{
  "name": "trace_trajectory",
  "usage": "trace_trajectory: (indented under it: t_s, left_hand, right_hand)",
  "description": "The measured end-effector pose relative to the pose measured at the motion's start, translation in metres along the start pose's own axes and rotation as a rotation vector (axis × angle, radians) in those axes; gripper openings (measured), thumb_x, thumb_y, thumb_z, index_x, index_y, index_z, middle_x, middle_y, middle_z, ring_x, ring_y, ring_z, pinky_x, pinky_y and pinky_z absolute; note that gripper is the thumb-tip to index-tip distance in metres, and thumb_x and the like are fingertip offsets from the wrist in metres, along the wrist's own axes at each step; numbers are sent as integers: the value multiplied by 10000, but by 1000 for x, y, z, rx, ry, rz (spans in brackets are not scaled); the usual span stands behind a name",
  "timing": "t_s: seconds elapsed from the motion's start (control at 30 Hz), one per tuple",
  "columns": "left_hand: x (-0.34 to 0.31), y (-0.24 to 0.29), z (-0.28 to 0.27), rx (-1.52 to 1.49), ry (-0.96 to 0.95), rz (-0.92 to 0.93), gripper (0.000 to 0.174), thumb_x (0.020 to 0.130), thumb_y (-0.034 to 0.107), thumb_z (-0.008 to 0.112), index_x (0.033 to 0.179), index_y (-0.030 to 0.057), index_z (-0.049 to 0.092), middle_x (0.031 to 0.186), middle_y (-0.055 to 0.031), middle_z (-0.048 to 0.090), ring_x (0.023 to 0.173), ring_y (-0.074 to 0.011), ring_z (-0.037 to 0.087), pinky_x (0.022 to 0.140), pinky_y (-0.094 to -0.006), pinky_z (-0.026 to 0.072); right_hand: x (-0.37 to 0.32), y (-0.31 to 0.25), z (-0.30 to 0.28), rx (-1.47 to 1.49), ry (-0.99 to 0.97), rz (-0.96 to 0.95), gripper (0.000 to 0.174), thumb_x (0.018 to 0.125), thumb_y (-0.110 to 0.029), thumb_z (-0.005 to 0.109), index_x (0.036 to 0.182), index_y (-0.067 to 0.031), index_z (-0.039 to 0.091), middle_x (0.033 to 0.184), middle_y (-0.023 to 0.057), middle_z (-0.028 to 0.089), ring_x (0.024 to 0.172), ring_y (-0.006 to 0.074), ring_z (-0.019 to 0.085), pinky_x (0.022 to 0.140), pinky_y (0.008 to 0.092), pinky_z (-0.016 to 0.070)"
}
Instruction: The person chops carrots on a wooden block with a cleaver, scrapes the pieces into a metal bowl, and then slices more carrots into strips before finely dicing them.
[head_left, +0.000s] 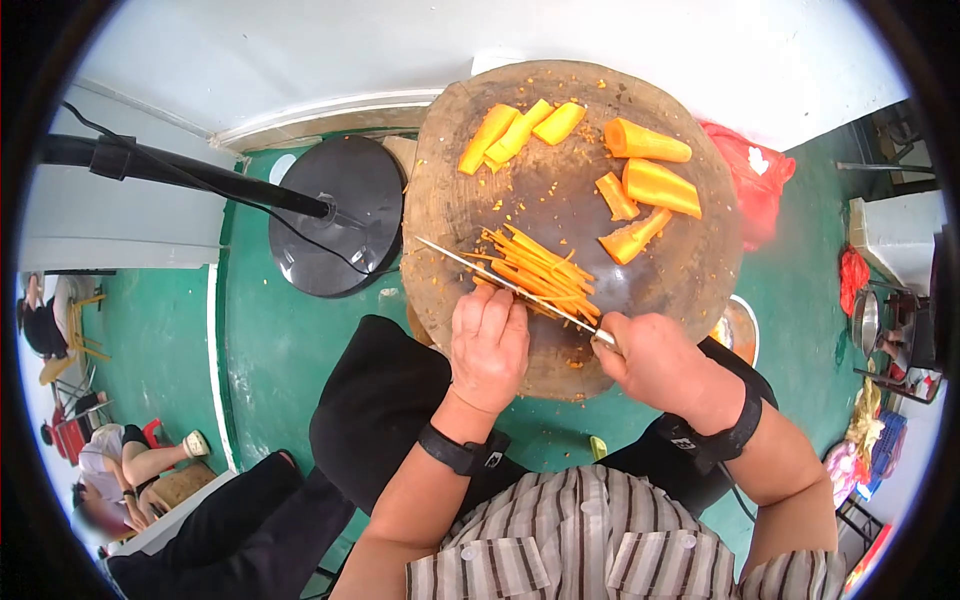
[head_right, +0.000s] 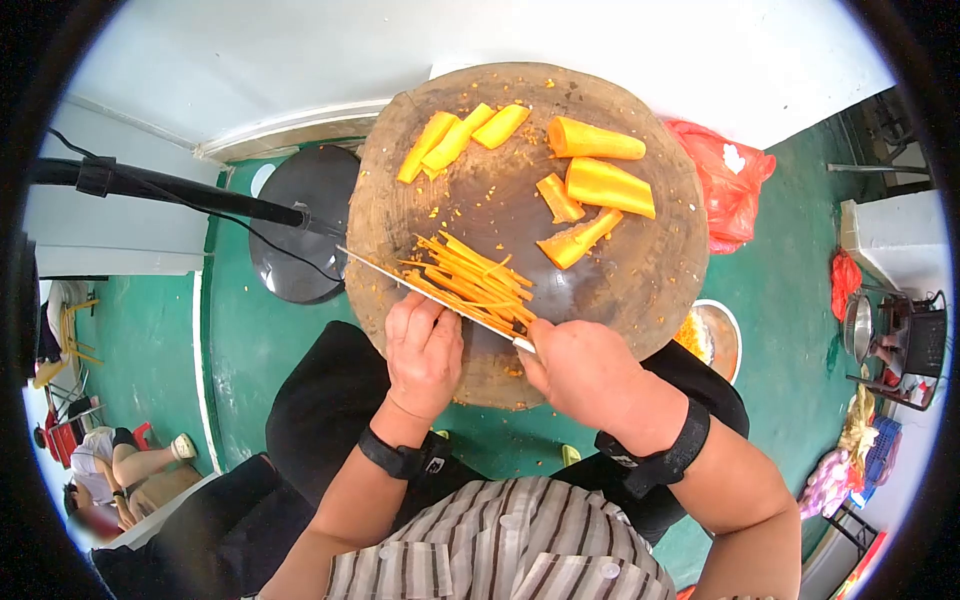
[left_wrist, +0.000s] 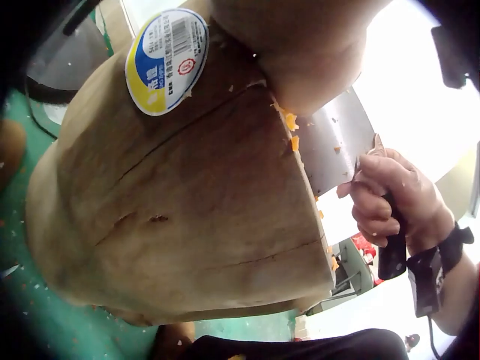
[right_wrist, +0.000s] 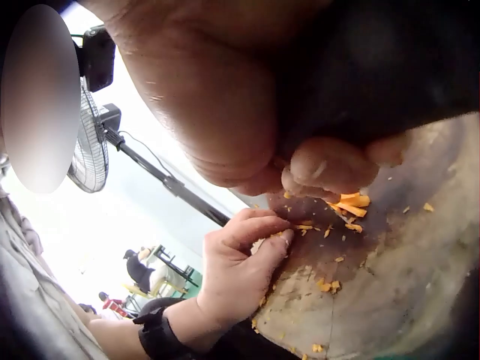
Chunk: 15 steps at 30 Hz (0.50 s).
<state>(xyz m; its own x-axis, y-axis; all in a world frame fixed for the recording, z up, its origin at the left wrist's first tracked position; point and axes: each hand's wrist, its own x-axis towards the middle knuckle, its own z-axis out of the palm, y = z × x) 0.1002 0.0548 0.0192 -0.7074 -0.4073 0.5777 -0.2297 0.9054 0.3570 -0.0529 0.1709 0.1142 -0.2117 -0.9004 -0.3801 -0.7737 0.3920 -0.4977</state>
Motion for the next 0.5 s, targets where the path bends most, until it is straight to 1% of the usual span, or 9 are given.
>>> trace_trajectory:
  t_s: [0.1,0.17,0.23,0.3,0.37,0.43,0.5]
  left_hand:
    - [6,0,-1,-14,32,17,252,631,-23,643,873,-54,580,981,-152,547,960,-325,526,823,-432,458]
    - [3,0,-2,-31,22,-5,228,644,-27,646,862,-35,580,980,-143,546,951,-315,528,811,-426,451]
    - [4,0,-6,-53,26,-12,248,643,-28,657,883,-29,593,975,-140,556,943,-322,538,816,-424,439]
    - [5,0,-7,-80,32,-7,269,642,-30,668,904,-23,606,969,-137,566,935,-329,547,820,-423,428]
    - [5,-2,-7,-68,17,-11,288,655,3,670,936,-9,608,989,-134,562,963,-320,537,848,-427,401]
    - [10,0,-9,-43,0,4,295,657,14,666,946,-7,609,1012,-129,560,986,-316,528,868,-431,391]
    - [13,1,-8,-23,-23,24,303,659,26,662,956,-4,611,1035,-125,559,1008,-312,519,888,-435,381]
  right_hand:
    - [-6,2,1,45,60,-7,226,838,-210,580,811,10,535,657,224,587,660,408,595,601,475,481]
    - [-12,1,-4,70,86,-11,216,836,-203,583,811,6,534,651,228,580,659,414,589,594,478,474]
    - [-23,-4,-15,155,196,51,169,822,-138,586,805,21,532,639,250,538,652,441,547,575,456,449]
    - [-29,-2,-19,134,193,78,166,822,-132,585,805,23,530,635,252,535,652,443,547,572,452,448]
    - [-35,0,-19,115,187,98,164,823,-127,584,805,26,528,630,254,532,652,444,546,569,449,447]
    - [-39,2,-13,84,197,69,171,823,-170,576,807,-5,534,637,236,563,650,424,575,593,490,459]
    - [-41,2,-10,110,205,77,176,824,-176,576,801,-7,532,637,235,564,646,423,576,591,487,462]
